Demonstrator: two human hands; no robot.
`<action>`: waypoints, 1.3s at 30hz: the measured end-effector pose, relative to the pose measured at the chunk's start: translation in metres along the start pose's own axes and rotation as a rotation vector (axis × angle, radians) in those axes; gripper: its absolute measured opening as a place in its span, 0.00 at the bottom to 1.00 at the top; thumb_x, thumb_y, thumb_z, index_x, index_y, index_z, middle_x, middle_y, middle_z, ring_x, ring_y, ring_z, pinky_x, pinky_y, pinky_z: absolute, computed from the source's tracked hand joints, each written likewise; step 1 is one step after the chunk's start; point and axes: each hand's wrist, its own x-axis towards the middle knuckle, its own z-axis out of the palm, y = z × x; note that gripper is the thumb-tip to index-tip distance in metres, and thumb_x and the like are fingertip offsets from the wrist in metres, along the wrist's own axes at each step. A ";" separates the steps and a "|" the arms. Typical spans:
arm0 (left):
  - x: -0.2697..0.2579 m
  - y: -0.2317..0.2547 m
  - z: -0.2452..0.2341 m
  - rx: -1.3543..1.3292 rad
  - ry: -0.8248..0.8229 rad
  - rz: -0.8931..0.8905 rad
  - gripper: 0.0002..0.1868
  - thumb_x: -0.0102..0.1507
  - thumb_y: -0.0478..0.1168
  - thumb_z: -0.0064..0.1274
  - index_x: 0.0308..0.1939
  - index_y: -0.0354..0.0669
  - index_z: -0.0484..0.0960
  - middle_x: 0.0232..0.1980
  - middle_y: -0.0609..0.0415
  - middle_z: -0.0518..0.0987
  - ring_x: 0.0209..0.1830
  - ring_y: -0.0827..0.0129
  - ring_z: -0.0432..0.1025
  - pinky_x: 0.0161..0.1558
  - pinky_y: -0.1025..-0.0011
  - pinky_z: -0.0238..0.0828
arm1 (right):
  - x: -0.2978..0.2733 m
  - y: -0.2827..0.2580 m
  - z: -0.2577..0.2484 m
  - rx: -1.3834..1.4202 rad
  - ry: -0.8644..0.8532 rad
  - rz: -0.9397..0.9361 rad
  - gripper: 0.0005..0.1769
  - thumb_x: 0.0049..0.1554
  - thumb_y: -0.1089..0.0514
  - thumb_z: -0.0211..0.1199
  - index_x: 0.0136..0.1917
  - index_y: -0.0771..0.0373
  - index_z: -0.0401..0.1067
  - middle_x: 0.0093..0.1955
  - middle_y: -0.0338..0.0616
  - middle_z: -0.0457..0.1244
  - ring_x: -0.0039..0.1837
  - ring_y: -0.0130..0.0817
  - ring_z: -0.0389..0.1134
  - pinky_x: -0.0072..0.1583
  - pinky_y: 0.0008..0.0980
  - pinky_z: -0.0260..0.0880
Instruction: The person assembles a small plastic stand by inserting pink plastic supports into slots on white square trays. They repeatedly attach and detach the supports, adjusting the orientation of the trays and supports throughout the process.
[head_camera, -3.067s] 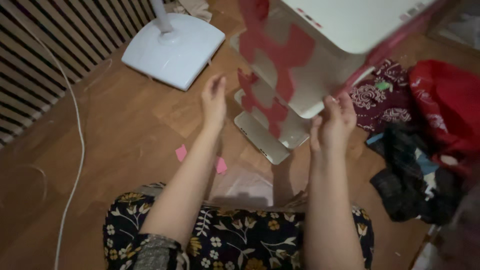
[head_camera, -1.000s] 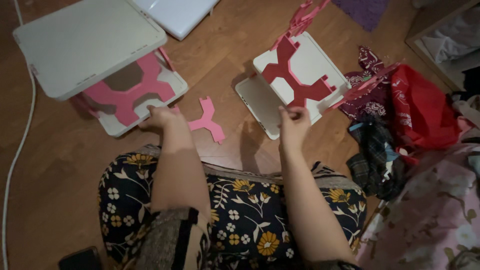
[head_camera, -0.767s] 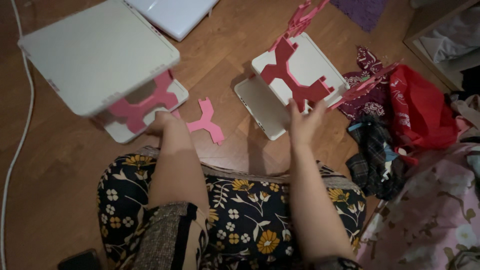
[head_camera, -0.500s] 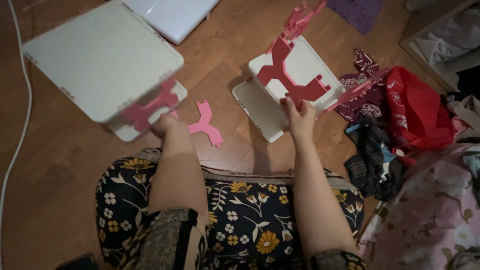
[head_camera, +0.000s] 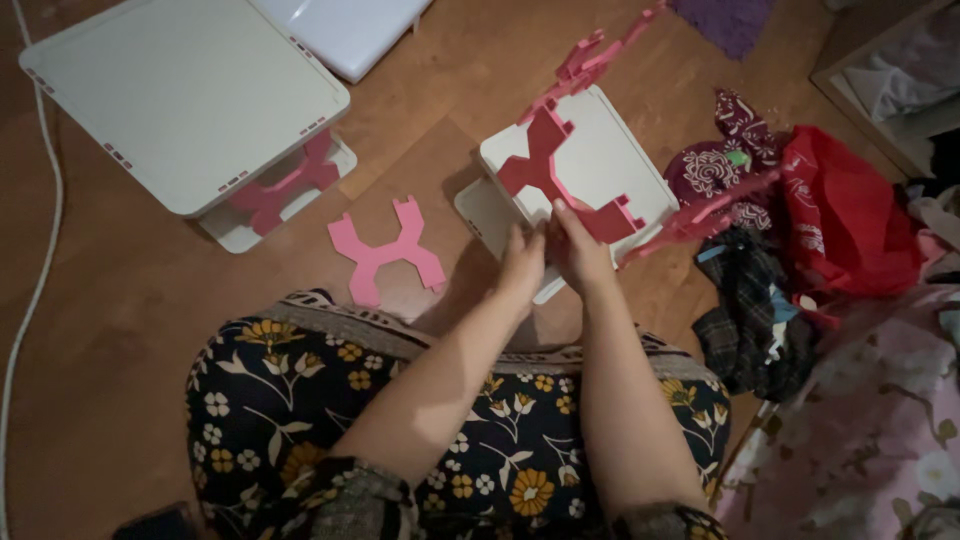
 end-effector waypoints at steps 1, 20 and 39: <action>-0.003 0.008 0.000 -0.036 -0.043 -0.023 0.23 0.71 0.48 0.44 0.66 0.39 0.65 0.58 0.41 0.77 0.50 0.59 0.75 0.43 0.63 0.77 | -0.001 -0.001 0.003 -0.035 0.001 0.022 0.19 0.63 0.49 0.62 0.34 0.58 0.65 0.30 0.35 0.55 0.34 0.27 0.55 0.37 0.28 0.54; 0.002 0.006 -0.017 -0.054 -0.209 0.086 0.15 0.69 0.42 0.49 0.56 0.37 0.71 0.48 0.47 0.80 0.43 0.60 0.76 0.37 0.65 0.80 | -0.012 -0.041 0.018 -0.305 0.095 0.144 0.21 0.62 0.44 0.63 0.33 0.54 0.65 0.26 0.31 0.54 0.27 0.23 0.53 0.31 0.26 0.50; 0.039 0.041 -0.047 -0.228 -0.135 -0.098 0.31 0.63 0.42 0.51 0.68 0.47 0.59 0.62 0.42 0.72 0.49 0.53 0.77 0.48 0.51 0.82 | -0.044 -0.051 0.008 -0.416 0.335 -0.014 0.14 0.58 0.52 0.71 0.44 0.67 0.76 0.36 0.41 0.68 0.34 0.30 0.69 0.35 0.27 0.69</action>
